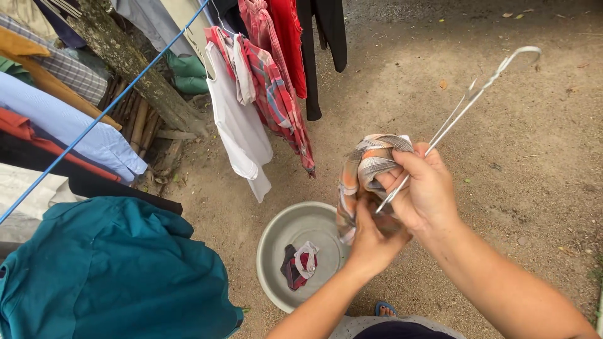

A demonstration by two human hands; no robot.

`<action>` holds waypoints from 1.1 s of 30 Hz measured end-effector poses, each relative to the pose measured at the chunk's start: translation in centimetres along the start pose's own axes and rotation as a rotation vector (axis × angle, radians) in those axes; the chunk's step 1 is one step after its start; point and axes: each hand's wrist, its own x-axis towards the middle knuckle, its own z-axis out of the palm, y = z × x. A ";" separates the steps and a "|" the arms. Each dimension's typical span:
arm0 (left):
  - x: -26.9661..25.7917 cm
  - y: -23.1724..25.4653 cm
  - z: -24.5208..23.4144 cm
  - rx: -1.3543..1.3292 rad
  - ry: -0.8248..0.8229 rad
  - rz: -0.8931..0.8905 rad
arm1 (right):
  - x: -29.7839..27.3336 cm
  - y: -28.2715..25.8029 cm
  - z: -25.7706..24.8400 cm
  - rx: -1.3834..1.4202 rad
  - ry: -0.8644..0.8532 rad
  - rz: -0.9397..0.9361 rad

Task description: Hang washed clothes onto a laundry line using hangers.

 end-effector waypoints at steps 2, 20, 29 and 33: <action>1.1 -0.5 0.5 0.053 0.155 -0.001 | -1.3 0.0 1.1 0.046 0.014 0.023; 4.3 3.4 -14.4 0.730 0.392 0.207 | 2.0 -4.2 -5.4 -0.830 -0.339 -0.486; 5.1 5.9 -17.0 0.469 0.275 0.123 | 1.0 -10.7 -2.8 -1.325 -0.318 -0.079; 6.9 5.8 -19.6 0.625 0.502 0.011 | 0.6 -14.4 -6.0 -1.215 -0.818 -0.226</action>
